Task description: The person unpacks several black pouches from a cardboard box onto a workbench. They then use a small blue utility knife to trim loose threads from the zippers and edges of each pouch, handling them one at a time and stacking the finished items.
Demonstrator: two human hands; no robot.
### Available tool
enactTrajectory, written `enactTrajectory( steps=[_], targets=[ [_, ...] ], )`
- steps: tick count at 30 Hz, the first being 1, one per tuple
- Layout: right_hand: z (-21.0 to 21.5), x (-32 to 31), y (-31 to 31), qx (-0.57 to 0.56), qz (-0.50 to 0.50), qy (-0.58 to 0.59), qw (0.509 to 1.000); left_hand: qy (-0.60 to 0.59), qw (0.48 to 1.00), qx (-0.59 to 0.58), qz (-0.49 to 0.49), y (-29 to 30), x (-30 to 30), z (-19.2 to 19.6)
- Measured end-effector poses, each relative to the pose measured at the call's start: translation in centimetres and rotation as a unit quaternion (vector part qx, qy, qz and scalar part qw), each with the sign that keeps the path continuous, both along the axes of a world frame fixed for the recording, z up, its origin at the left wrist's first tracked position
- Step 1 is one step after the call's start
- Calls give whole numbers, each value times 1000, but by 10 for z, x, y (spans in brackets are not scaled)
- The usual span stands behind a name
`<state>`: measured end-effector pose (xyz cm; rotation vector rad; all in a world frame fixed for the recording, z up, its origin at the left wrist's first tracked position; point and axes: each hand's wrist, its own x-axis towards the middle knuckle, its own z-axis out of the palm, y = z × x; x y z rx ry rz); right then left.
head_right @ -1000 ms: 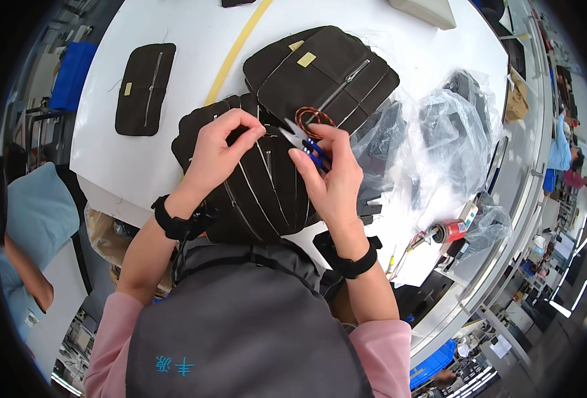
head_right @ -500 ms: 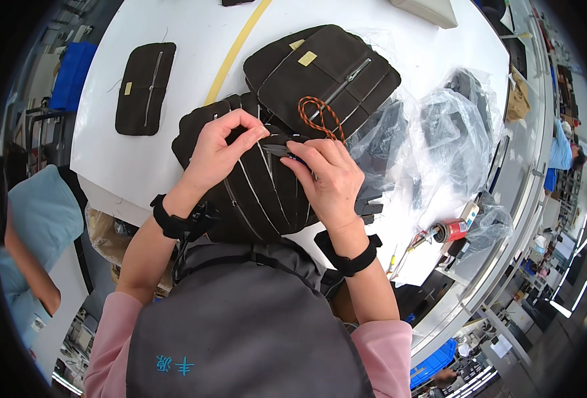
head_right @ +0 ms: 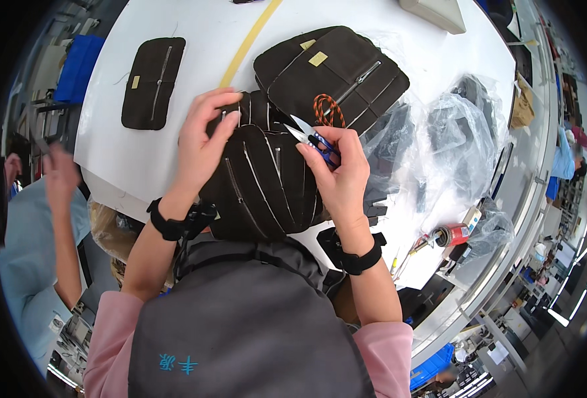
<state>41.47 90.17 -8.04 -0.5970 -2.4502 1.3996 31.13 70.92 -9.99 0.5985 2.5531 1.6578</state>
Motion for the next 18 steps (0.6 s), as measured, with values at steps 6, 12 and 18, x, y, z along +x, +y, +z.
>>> enactTrajectory(
  steps=[6, 12, 18],
  targets=[
    [4, -9, -8, 29, 59, -75, 995, -107, 991, -65, -55, -52, 18, -6],
    [4, -4, -21, -69, 51, -50, 995, -246, 966, -34, -72, -55, 21, -12],
    [7, -2, -25, -91, 75, -73, 990, -152, 984, 37, -89, -53, 16, -9]
  ],
)
